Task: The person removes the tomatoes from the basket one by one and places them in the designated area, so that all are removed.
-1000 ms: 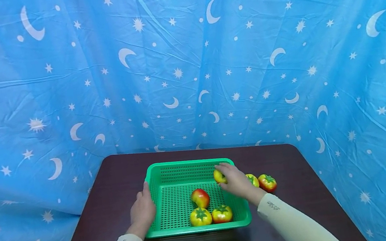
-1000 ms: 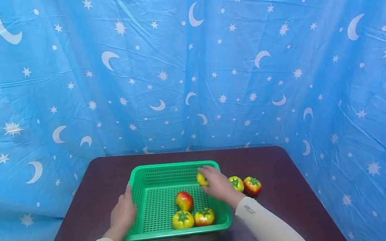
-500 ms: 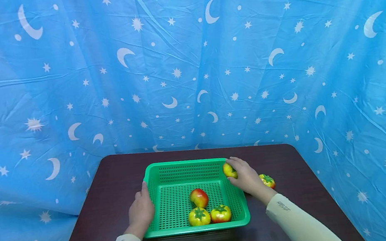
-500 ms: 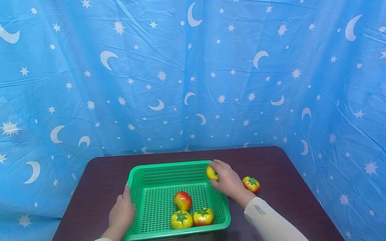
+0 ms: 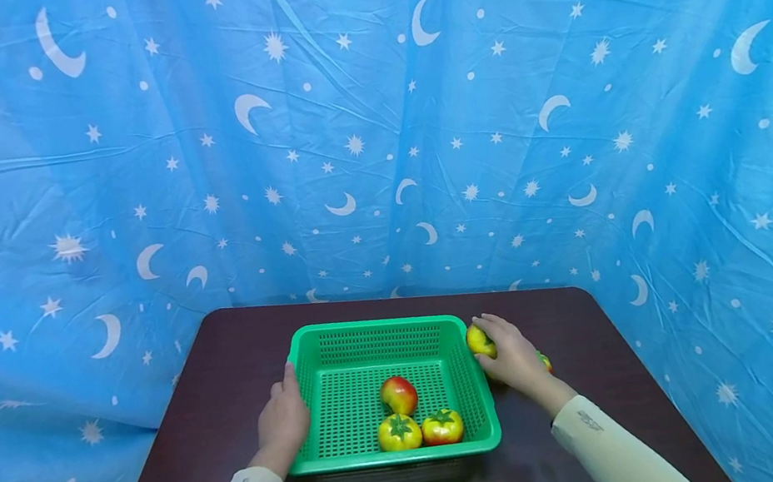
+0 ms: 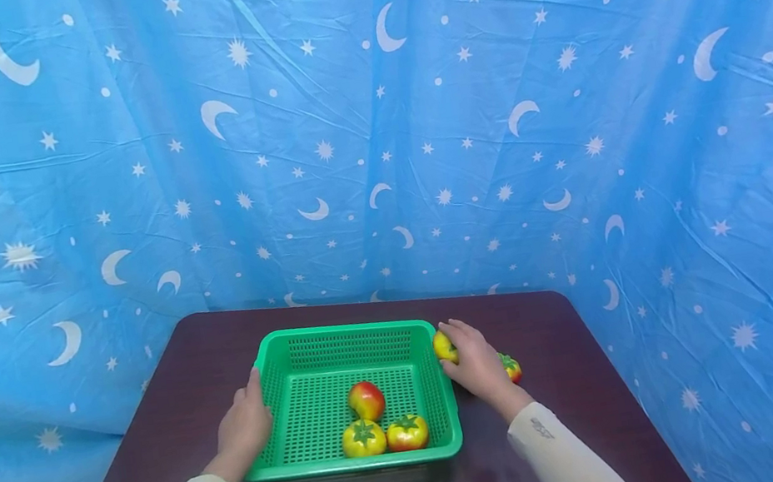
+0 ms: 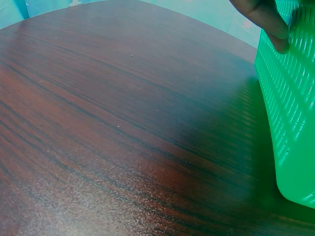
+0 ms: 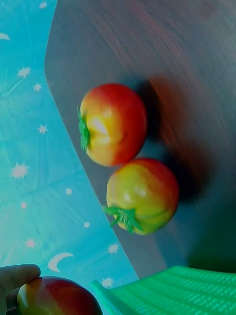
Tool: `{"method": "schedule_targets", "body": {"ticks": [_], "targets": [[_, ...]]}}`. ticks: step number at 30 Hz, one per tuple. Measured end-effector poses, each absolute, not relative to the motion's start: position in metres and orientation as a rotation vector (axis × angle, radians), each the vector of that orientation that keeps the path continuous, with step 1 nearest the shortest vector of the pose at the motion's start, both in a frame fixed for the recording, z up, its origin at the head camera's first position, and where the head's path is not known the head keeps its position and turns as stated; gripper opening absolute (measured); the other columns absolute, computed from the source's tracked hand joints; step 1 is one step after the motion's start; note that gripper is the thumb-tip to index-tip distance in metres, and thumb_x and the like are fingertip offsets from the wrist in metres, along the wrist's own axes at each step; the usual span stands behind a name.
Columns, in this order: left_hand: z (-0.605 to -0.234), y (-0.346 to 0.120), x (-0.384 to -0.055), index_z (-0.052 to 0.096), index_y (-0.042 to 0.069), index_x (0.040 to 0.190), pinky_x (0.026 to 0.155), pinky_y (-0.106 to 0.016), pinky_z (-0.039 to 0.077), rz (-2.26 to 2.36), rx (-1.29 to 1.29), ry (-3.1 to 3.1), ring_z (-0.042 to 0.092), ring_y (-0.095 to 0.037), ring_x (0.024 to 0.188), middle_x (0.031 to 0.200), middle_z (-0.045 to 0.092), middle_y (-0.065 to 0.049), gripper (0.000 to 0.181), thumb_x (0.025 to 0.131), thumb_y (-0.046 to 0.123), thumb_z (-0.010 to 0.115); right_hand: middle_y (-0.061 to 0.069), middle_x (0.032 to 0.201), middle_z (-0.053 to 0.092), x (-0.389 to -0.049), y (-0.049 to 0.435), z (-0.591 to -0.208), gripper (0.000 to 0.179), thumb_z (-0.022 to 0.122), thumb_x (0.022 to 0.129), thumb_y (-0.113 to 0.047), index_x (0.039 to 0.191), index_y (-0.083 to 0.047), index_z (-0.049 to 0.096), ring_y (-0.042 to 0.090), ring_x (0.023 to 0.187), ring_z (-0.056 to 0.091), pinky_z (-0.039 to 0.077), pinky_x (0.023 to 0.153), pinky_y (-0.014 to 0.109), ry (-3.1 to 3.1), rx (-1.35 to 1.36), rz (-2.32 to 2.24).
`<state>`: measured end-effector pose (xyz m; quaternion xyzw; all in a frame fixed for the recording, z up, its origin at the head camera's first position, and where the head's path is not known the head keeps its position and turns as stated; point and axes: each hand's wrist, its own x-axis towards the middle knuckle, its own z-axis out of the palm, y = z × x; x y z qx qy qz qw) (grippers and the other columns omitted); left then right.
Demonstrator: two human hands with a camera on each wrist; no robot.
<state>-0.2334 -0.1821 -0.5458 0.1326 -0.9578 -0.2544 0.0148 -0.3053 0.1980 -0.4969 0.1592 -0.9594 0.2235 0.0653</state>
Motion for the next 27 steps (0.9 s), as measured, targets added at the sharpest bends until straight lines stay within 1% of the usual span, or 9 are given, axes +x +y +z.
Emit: {"method": "schedule_targets", "body": {"ticks": [12, 20, 27], "targets": [[-0.546, -0.182, -0.234, 0.017, 0.001, 0.159, 0.078, -0.052, 0.053, -0.793, 0.407, -2.983, 0.059, -0.028, 0.080, 0.118, 0.057, -0.028, 0.065, 0.101, 0.005, 0.045, 0.017, 0.152, 0.048, -0.299, 0.222, -0.503, 0.063, 0.075, 0.086, -0.019, 0.144, -0.009, 0.053, 0.038, 0.135, 0.050, 0.050, 0.099, 0.056, -2.906, 0.387, 0.645], [-0.546, -0.183, -0.232, 0.018, 0.001, 0.159, 0.079, -0.052, 0.054, -0.785, 0.409, -2.979, 0.060, -0.028, 0.079, 0.120, 0.057, -0.028, 0.065, 0.101, 0.005, 0.047, 0.018, 0.152, 0.046, -0.293, 0.239, -0.518, 0.062, 0.073, 0.088, -0.017, 0.145, -0.008, 0.052, 0.040, 0.137, 0.047, 0.045, 0.105, 0.059, -2.937, 0.352, 0.709], [-0.546, -0.183, -0.233, 0.017, 0.001, 0.159, 0.078, -0.052, 0.054, -0.788, 0.408, -2.984, 0.060, -0.028, 0.080, 0.121, 0.056, -0.029, 0.066, 0.101, 0.006, 0.047, 0.019, 0.152, 0.046, -0.286, 0.252, -0.532, 0.061, 0.074, 0.087, -0.015, 0.144, -0.006, 0.053, 0.041, 0.137, 0.046, 0.044, 0.106, 0.060, -2.923, 0.361, 0.736]]}}
